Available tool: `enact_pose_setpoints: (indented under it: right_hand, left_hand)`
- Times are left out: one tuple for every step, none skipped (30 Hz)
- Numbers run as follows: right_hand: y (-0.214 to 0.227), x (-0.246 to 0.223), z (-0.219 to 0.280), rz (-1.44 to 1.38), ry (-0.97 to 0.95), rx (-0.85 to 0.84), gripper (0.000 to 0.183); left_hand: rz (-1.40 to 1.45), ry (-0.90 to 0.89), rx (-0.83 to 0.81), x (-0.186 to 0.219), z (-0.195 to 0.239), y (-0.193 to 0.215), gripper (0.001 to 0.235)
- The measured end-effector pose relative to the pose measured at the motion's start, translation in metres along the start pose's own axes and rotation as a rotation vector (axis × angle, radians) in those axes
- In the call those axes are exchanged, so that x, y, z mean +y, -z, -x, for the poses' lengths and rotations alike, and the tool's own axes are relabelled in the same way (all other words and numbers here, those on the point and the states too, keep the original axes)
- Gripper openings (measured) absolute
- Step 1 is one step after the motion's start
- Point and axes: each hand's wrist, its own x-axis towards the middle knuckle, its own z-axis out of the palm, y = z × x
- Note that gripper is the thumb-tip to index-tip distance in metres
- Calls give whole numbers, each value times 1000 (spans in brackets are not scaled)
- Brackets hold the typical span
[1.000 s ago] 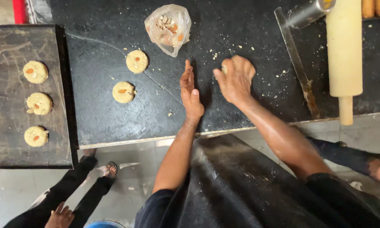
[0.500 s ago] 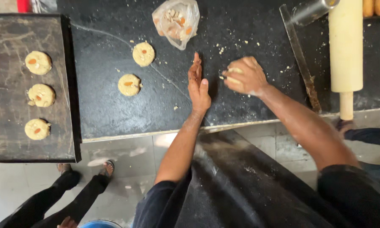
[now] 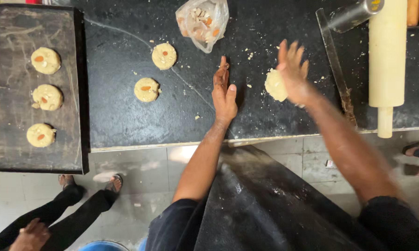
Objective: The person prepares cookie dough by cutting circular shapes from a flattened dough sheet using a round cutter. They place almonds on the cut dough circles and arrange them on a baking tray. The person also gathers and reuses leftover dough pieces.
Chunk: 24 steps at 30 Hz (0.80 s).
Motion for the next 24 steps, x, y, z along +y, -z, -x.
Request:
enact_pose_setpoints:
  right_hand:
    - [18, 4, -6, -32, 27, 16, 83]
    - [25, 1, -4, 17, 42, 111, 79]
    - [33, -2, -7, 64, 62, 206, 77]
    - [27, -13, -8, 117, 37, 191, 80]
    - [27, -19, -11, 171, 15, 179, 84]
    - [15, -31, -13, 232, -53, 56, 92]
    - [6, -39, -15, 286, -115, -66, 100]
    - [1, -39, -20, 177, -80, -54, 94]
    - [-4, -36, -19, 65, -66, -38, 87]
    - [-7, -29, -16, -47, -51, -20, 81]
    - [-5, -21, -25, -145, -14, 33, 83]
    - [-4, -16, -31, -241, 25, 87, 84]
    - [-9, -10, -29, -339, 57, 114, 86]
    - [-17, -7, -26, -76, 8, 122, 84]
    - [-23, -5, -24, 197, -35, 125, 83]
    - [-23, 1, -21, 283, -40, 96, 85]
    - [-24, -2, -24, 361, -40, 82, 88]
    - [-25, -5, -25, 252, -4, 35, 94]
    - [-26, -8, -21, 138, 19, -16, 101]
    - [-26, -11, -18, 17, 36, -4, 99]
    - [-23, -10, -18, -93, 56, 12, 97]
    - [-20, -9, -19, -204, 76, 28, 96]
    - [-19, -9, -18, -100, 86, 76, 97]
    - [-18, -9, -17, 2, 98, 124, 99]
  left_hand:
    - [2, 15, 5, 1, 2, 0, 56]
    - [3, 10, 4, 1, 4, 0, 56]
    - [2, 1, 4, 1, 4, 0, 56]
    - [2, -7, 4, 2, 3, 0, 56]
    - [-8, -4, 5, 2, 0, 0, 57]
    - [-18, 0, 7, 3, -1, -2, 58]
    - [-34, 0, 8, 6, -3, -2, 58]
    - [-47, 3, 17, 8, -3, -2, 58]
    - [-54, 14, 9, 10, 0, -3, 58]
    - [-60, 26, 1, 12, 4, -5, 58]
    - [-56, 14, 10, 12, -3, -4, 58]
    - [-51, 2, 20, 13, -8, -4, 59]
    - [-50, 13, 45, 15, -2, -4, 59]
    - [-61, 13, 26, 14, -1, -3, 59]
    - [-67, 11, 15, 11, 2, -5, 58]
    - [-73, 9, 4, 10, 5, -7, 58]
    - [-88, 14, 9, 10, 2, -7, 60]
    - [-103, 19, 13, 10, -1, -7, 62]
    - [-120, 34, 8, 12, 1, -5, 64]
    - [-123, 31, 3, 13, 3, -2, 63]
    - [-118, 22, 4, 12, 2, -4, 62]
    - [-112, 12, 5, 10, 1, -4, 61]
    - [-107, 9, 6, 9, 4, -4, 60]
    - [-102, 6, 6, 9, 6, -4, 59]
